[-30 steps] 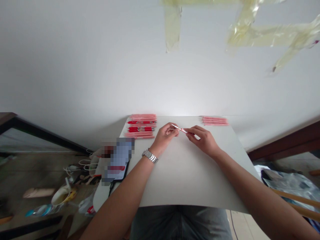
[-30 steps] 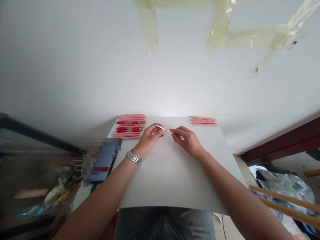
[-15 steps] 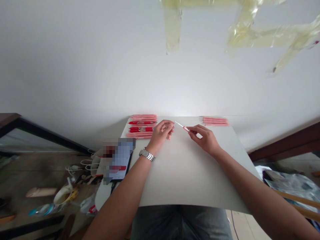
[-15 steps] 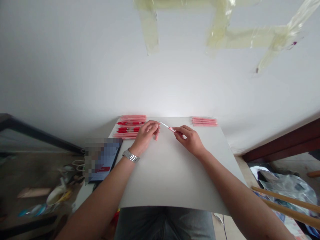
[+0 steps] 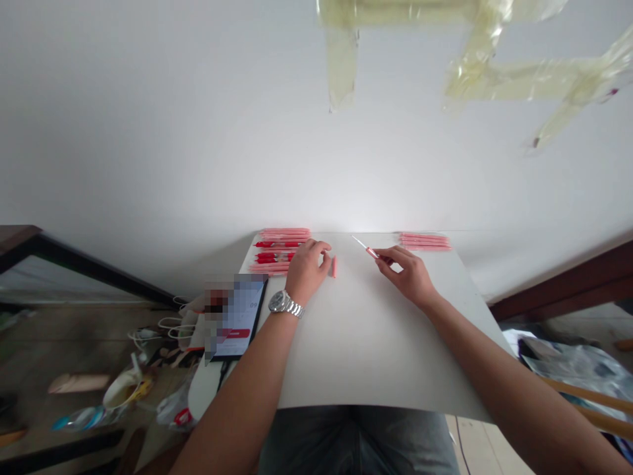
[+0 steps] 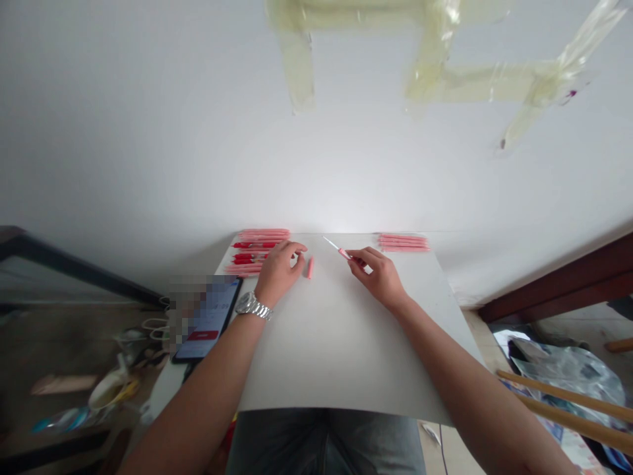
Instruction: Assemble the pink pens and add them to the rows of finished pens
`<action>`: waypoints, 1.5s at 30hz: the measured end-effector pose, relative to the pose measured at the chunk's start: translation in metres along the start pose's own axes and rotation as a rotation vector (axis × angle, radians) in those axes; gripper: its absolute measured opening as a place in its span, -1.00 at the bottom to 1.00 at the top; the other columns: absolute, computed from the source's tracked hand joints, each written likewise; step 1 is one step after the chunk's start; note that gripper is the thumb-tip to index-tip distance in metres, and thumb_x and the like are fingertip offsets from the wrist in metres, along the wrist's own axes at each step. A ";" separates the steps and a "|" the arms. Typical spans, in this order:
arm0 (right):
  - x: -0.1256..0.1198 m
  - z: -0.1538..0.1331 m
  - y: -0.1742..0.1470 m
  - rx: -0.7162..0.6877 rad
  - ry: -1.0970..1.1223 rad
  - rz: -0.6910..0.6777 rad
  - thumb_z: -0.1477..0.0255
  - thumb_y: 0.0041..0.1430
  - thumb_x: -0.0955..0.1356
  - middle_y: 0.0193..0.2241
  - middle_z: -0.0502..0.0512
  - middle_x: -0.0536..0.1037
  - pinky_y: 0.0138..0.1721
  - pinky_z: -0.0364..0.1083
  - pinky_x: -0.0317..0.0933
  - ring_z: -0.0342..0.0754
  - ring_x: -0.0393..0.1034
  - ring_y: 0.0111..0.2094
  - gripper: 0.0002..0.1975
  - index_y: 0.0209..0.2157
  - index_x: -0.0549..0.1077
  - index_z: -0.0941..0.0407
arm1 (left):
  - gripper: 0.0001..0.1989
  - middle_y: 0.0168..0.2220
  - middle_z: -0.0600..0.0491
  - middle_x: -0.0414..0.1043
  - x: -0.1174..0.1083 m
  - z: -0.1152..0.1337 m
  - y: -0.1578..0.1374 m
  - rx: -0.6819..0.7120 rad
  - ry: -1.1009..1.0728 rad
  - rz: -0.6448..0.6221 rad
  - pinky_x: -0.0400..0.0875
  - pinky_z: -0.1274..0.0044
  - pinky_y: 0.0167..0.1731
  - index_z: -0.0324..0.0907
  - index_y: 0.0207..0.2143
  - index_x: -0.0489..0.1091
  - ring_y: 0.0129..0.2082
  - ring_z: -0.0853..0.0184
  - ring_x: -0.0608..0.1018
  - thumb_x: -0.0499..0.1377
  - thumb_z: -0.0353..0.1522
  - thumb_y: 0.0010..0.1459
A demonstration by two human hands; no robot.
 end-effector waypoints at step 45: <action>0.009 0.004 -0.003 0.034 0.032 -0.093 0.33 0.38 0.33 -0.32 0.08 0.57 -0.25 -0.04 0.41 -0.04 0.49 -0.33 -0.76 -0.01 0.59 0.02 | -0.91 -0.24 0.05 0.55 0.014 -0.001 0.003 -0.165 -0.625 0.039 0.43 0.47 -0.15 -0.11 -0.20 0.40 -0.22 0.32 0.58 0.23 -0.35 0.23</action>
Point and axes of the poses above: each hand's wrist, its own y-axis towards the middle knuckle, its own x-axis out of the palm, z = x × y, the point moved 4 cm from there along y, towards the middle knuckle
